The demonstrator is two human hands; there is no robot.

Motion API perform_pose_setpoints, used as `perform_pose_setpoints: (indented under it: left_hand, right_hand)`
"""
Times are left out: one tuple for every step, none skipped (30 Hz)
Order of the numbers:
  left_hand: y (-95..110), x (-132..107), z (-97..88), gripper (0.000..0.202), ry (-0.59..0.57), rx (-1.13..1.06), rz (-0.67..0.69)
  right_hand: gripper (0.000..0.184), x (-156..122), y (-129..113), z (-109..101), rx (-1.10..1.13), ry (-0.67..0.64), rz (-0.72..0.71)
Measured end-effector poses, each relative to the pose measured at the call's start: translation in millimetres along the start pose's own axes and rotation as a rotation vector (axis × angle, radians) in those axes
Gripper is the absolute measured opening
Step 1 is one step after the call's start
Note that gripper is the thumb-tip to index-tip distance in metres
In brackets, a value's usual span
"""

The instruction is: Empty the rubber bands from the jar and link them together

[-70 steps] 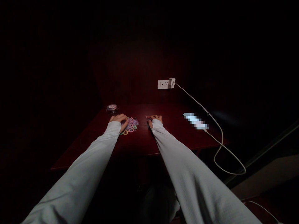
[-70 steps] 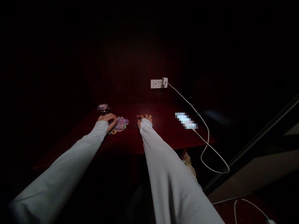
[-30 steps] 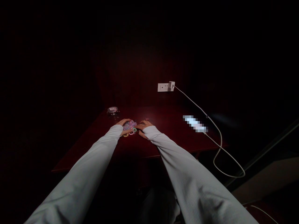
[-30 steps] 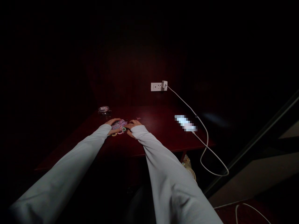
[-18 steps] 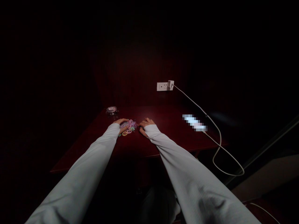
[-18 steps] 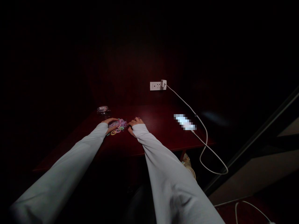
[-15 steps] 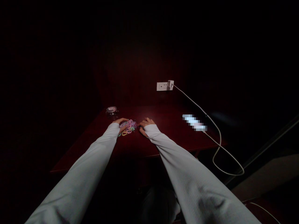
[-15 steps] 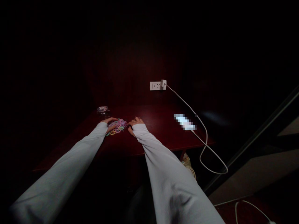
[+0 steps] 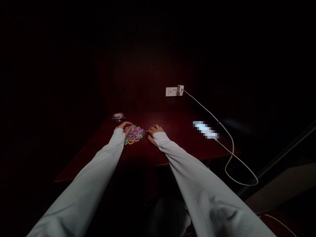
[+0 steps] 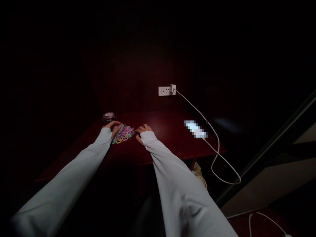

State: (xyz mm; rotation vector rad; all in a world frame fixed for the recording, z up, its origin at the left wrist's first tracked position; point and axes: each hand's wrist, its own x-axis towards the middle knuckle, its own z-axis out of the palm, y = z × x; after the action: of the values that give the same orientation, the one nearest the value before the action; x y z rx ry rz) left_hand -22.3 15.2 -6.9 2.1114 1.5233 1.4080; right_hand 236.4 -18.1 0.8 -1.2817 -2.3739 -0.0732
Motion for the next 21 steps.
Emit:
perform_pose_setpoints:
  left_hand:
    - [0.7,-0.4,-0.4,0.032,0.013,0.007,-0.005]
    - [1.7,-0.9,-0.7,0.032,0.026,0.01,-0.006]
    - [2.9,-1.2,-0.7,0.032,0.033,0.008,-0.004]
    - [3.9,-1.5,-0.6,0.032,0.036,0.002,0.0]
    - [4.5,-1.5,-0.2,0.031,0.035,-0.008,0.003]
    - [4.7,-1.4,0.4,0.03,0.032,-0.019,0.006]
    - [4.5,-1.2,1.2,0.03,0.027,-0.028,0.007]
    - [3.8,-1.0,2.1,0.029,0.021,-0.037,0.012]
    - [2.9,-0.9,3.1,0.029,0.014,-0.046,0.02]
    - [2.0,-1.0,4.0,0.03,0.009,-0.058,0.031]
    - [1.2,-1.2,4.8,0.03,0.006,-0.071,0.044]
    - [0.6,-1.6,5.5,0.031,0.004,-0.086,0.058]
    - [0.1,-2.0,5.9,0.031,0.004,-0.098,0.071]
    - [-0.2,-2.3,6.0,0.03,0.009,-0.104,0.081]
    - [-0.6,-2.4,5.9,0.029,0.017,-0.104,0.091]
    - [-1.2,-2.2,5.6,0.028,0.024,-0.1,0.1]
    - [-2.0,-1.6,5.1,0.027,0.026,-0.093,0.109]
    - [-3.0,-0.7,4.6,0.027,0.019,-0.081,0.121]
    - [-4.2,0.4,4.0,0.027,0.004,-0.066,0.136]
    - [-5.3,1.5,3.5,0.028,-0.016,-0.047,0.156]
    - [-6.1,2.4,3.2,0.028,-0.038,-0.024,0.18]
  right_hand:
    - [0.042,0.1,0.6,0.7,0.006,0.0,-0.003]
    - [0.042,0.2,1.3,1.7,0.013,0.001,-0.005]
    - [0.042,0.4,2.1,2.9,0.02,0.001,-0.009]
    - [0.042,0.6,3.0,4.3,0.028,0.001,-0.014]
    - [0.042,0.8,4.0,5.8,0.035,0.0,-0.02]
    - [0.042,1.1,5.0,7.6,0.042,0.0,-0.026]
    - [0.041,1.3,6.1,9.5,0.048,0.005,-0.03]
    - [0.04,1.6,7.2,11.6,0.053,0.012,-0.032]
    - [0.04,2.1,8.3,13.8,0.058,0.021,-0.033]
    - [0.04,2.7,9.4,16.1,0.063,0.029,-0.033]
    - [0.04,3.5,10.3,18.4,0.068,0.033,-0.035]
    - [0.041,4.6,11.0,20.7,0.074,0.031,-0.037]
    - [0.042,5.9,11.6,22.9,0.079,0.023,-0.038]
    - [0.043,7.4,12.0,24.9,0.083,0.012,-0.039]
    - [0.044,8.9,12.2,26.5,0.087,-0.002,-0.043]
    - [0.046,10.4,12.3,27.8,0.091,-0.017,-0.051]
    - [0.047,11.5,12.3,28.7,0.095,-0.028,-0.062]
    - [0.048,12.2,12.3,29.0,0.098,-0.038,-0.079]
    - [0.049,12.5,12.2,28.6,0.1,-0.046,-0.1]
    - [0.05,12.2,12.0,27.7,0.1,-0.051,-0.121]
    - [0.051,11.5,11.7,26.2,0.099,-0.055,-0.143]
